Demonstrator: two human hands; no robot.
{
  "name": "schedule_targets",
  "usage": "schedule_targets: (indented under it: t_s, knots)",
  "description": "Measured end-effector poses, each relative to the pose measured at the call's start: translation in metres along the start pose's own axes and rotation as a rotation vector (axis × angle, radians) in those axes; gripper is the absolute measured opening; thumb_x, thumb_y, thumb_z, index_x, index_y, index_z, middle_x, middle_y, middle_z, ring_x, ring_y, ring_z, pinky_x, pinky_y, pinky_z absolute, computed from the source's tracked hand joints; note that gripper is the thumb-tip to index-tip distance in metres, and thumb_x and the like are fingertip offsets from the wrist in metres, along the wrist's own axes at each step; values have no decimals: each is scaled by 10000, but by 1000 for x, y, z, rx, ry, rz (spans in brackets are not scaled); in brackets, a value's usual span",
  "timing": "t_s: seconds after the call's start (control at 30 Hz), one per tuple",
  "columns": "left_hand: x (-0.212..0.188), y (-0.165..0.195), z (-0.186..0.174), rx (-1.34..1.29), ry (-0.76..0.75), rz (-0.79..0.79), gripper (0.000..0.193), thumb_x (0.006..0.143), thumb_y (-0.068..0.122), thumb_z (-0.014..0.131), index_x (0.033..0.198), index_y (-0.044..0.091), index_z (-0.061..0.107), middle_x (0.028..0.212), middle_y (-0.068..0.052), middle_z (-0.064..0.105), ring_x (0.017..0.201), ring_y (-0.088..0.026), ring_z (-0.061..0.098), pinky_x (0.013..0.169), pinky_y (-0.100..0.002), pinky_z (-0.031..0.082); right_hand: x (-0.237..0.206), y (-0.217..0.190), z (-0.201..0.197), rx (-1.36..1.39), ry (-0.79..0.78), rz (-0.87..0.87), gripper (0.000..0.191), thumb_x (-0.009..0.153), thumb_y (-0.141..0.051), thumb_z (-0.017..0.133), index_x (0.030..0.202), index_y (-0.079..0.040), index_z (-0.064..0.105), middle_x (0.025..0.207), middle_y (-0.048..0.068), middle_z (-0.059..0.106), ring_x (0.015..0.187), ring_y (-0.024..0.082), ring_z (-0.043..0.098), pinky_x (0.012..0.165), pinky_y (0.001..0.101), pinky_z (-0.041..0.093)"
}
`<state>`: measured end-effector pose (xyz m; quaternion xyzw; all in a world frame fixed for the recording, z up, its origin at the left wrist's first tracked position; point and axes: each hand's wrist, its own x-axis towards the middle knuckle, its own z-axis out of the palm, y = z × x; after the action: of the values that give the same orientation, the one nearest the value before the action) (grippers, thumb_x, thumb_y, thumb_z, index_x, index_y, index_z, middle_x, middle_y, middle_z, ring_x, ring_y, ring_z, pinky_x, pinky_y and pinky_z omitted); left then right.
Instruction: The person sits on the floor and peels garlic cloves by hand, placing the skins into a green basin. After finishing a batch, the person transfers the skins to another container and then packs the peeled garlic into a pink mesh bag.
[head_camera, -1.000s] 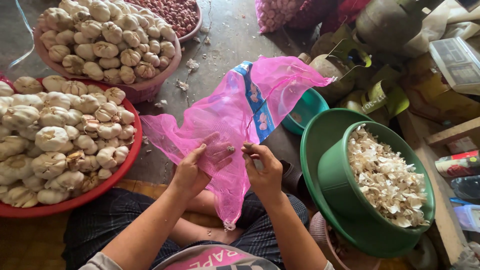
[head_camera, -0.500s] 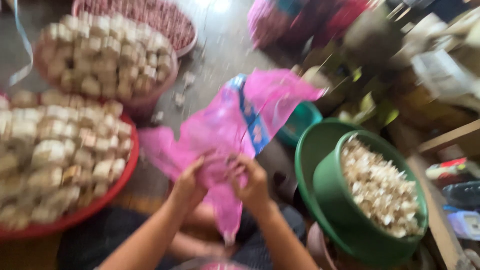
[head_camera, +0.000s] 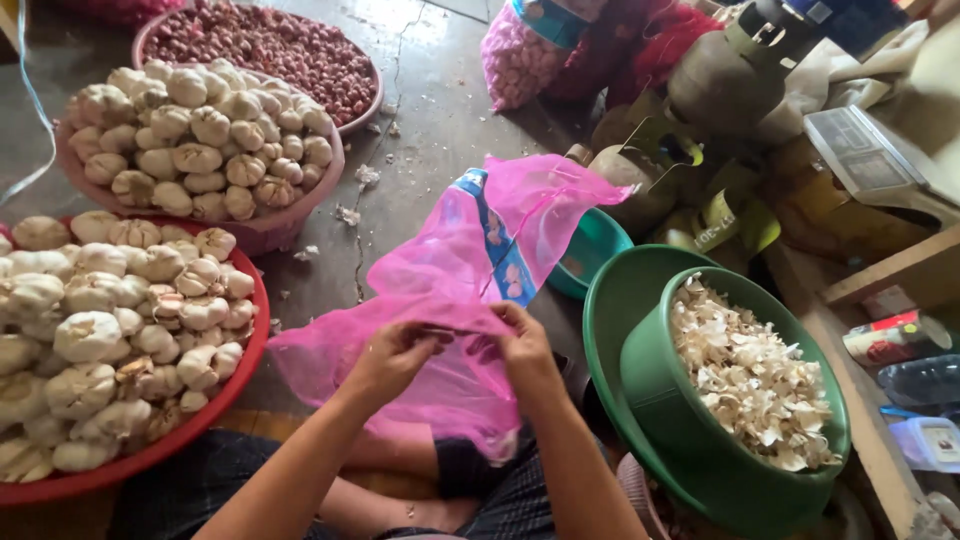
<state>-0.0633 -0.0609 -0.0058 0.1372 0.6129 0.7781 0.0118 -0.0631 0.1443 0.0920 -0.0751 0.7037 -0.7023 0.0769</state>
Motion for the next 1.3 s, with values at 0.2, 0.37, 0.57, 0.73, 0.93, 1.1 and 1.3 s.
schedule_targets:
  t_s: [0.2, 0.37, 0.57, 0.73, 0.93, 1.1, 1.3]
  knots:
    - [3, 32, 23, -166, 28, -11, 196, 946, 9, 625, 1105, -41, 728, 1050, -100, 768, 960, -160, 713, 893, -312, 586, 0, -26, 5, 293, -2, 73, 312, 921, -1, 604, 1229, 24, 561, 930, 166, 736, 739, 216, 689, 693, 316, 557]
    - [-8, 45, 32, -498, 41, -169, 282, 979, 177, 598, 1170, -6, 695, 1113, -84, 752, 1034, -158, 727, 931, -310, 592, -21, -35, 20, -100, 18, -181, 426, 909, 26, 663, 1322, 24, 557, 1098, 157, 697, 921, 183, 701, 803, 319, 580]
    - [-10, 47, 31, -740, 121, -160, 320, 1051, 113, 521, 1289, -75, 621, 1195, -187, 684, 1062, -248, 694, 929, -397, 597, -32, -23, 20, -15, -16, -300, 380, 1007, -7, 561, 1385, 6, 528, 1154, 160, 730, 1004, 188, 731, 895, 318, 601]
    - [-14, 53, 27, -850, 112, -181, 320, 1036, 71, 385, 1224, -60, 609, 1197, -231, 673, 1094, -323, 705, 954, -465, 603, -25, -12, 12, -111, 85, -336, 443, 943, 84, 630, 1373, 13, 550, 1181, 156, 706, 1012, 188, 718, 891, 322, 598]
    - [-17, 56, 24, -986, 119, -199, 239, 995, 75, 354, 1035, 6, 579, 1193, -273, 672, 1087, -355, 705, 908, -502, 583, -27, -15, 14, -149, 72, -396, 511, 911, 103, 671, 1393, 3, 534, 1251, 141, 669, 1080, 184, 681, 891, 308, 589]
    - [-18, 46, 19, -978, 135, -218, 212, 976, 57, 371, 1005, -1, 573, 1165, -254, 672, 1037, -348, 695, 901, -496, 588, -24, -24, 17, -192, 40, -455, 546, 899, 86, 714, 1402, -13, 525, 1264, 138, 667, 1101, 179, 671, 897, 305, 580]
    - [-24, 27, 19, -839, 102, -186, 182, 1019, 24, 432, 1042, -1, 611, 1013, -138, 623, 854, -196, 644, 793, -375, 565, -14, -12, 20, -213, 104, -418, 450, 907, 60, 721, 1339, -19, 618, 1012, 81, 730, 944, 145, 716, 854, 287, 602]
